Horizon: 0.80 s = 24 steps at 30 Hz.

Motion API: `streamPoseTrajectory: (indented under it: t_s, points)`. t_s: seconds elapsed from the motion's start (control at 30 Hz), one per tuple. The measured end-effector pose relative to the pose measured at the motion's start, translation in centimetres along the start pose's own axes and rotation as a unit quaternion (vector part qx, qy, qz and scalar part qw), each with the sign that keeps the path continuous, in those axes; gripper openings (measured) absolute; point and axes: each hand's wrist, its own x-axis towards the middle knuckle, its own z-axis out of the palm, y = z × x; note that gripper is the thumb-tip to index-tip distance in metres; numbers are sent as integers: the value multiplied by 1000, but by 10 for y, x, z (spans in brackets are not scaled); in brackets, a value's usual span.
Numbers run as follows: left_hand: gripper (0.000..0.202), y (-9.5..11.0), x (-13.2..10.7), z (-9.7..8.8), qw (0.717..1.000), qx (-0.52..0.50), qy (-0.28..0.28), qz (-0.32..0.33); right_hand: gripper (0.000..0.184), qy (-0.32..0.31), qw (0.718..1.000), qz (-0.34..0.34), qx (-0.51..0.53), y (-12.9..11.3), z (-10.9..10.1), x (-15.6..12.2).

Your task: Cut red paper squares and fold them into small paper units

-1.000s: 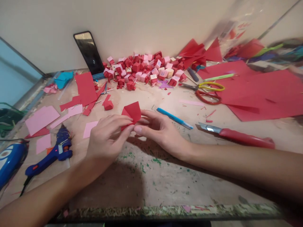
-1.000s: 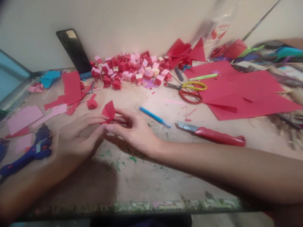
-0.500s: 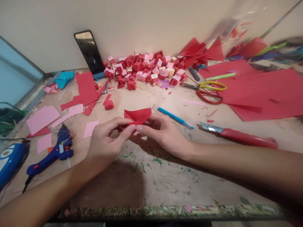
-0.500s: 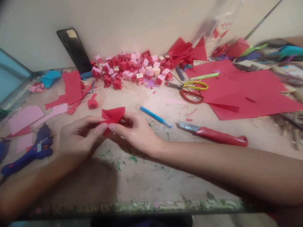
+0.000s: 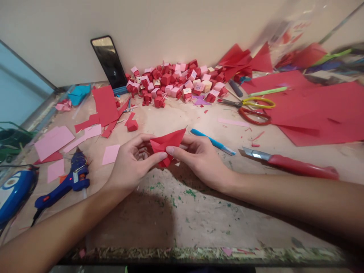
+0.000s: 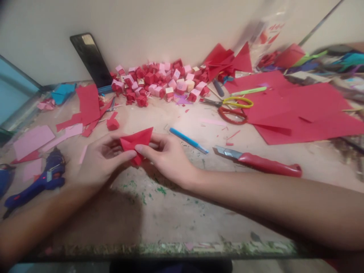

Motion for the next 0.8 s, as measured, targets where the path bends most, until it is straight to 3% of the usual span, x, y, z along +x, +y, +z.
streamPoseTrajectory:
  t_s: [0.1, 0.3, 0.57, 0.7, 0.8]
  points:
    - [16, 3, -1, -1, 999, 36, -2, 4, 14, -2, 1000, 4, -13, 1, -1, 0]
    - [16, 3, -2, -4, 999, 34, -5, 8, 7, -12, 998, -11, -62, 0, -2, 1]
    - [20, 5, -3, -2, 999, 52, -7, 13, 12, 39, 996, 23, -80, -2, 1, -1]
    - [11, 6, -4, -2, 1000, 28, -4, 7, 14, 79, 989, 31, -121, -4, 3, -1]
    - [10, 4, -5, -2, 1000, 13, -5, 0, 18, 76, 990, 35, -114, -4, 3, -2]
